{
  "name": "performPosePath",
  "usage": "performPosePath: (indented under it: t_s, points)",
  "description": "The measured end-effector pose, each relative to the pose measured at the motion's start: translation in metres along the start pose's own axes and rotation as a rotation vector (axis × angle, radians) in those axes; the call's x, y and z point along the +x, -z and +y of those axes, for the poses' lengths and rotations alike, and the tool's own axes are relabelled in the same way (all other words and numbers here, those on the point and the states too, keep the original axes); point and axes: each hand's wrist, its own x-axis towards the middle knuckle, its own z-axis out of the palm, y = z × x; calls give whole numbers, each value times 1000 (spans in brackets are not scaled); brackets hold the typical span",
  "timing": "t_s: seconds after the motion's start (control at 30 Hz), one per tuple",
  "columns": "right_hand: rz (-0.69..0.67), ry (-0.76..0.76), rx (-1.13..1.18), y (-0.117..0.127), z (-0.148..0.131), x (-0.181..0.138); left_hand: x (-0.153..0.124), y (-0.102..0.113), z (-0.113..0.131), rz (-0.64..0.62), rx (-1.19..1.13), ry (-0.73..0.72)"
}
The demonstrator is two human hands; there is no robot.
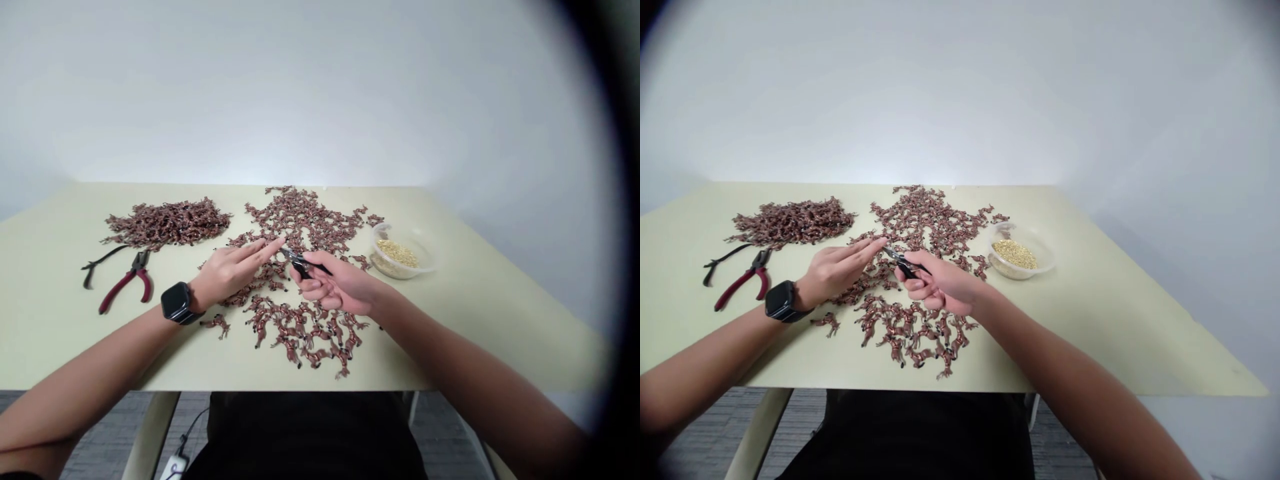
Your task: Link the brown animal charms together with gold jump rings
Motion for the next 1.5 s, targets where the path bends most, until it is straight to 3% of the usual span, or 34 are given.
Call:
performPosePath:
  t_s: [0.07, 0.13, 0.23, 0.3, 0.43, 0.7, 0.8, 0.9, 1.03, 1.1, 1.2, 1.27, 1.33, 1.43, 1.5]
  points:
    - [43, 45, -31, 0, 1, 1, 2, 0, 4, 39, -51, 53]
    - [227, 177, -208, 0, 4, 2, 5, -5, 14, 97, -234, 237]
    - [554, 413, -637, 4, 11, 5, 11, -11, 31, 20, -639, 530]
    - [655, 495, -884, 7, 13, 6, 14, -13, 36, -19, -804, 623]
    - [684, 555, -1123, 11, 16, 7, 15, -12, 35, -49, -926, 659]
    - [646, 562, -1175, 11, 16, 7, 15, -11, 37, -81, -993, 668]
    - [644, 542, -1137, 10, 16, 7, 15, -13, 41, -72, -959, 663]
    - [577, 445, -918, 3, 17, 7, 11, -16, 43, -22, -781, 586]
    - [293, 205, -332, -5, 13, 6, 2, -13, 25, 92, -227, 282]
    - [113, 75, -80, -5, 8, 3, 0, -6, 10, 44, -21, 80]
    - [-21, -7, 59, -4, 3, 1, 0, 0, 0, -49, 78, -3]
    - [47, 41, -10, -2, 4, 2, 3, 0, 6, -13, -7, 66]
    - [252, 181, -224, -1, 8, 4, 7, -5, 19, 46, -202, 253]
    - [583, 424, -671, 1, 13, 6, 12, -11, 35, -12, -643, 540]
    - [676, 510, -909, 3, 15, 7, 15, -13, 39, -39, -846, 642]
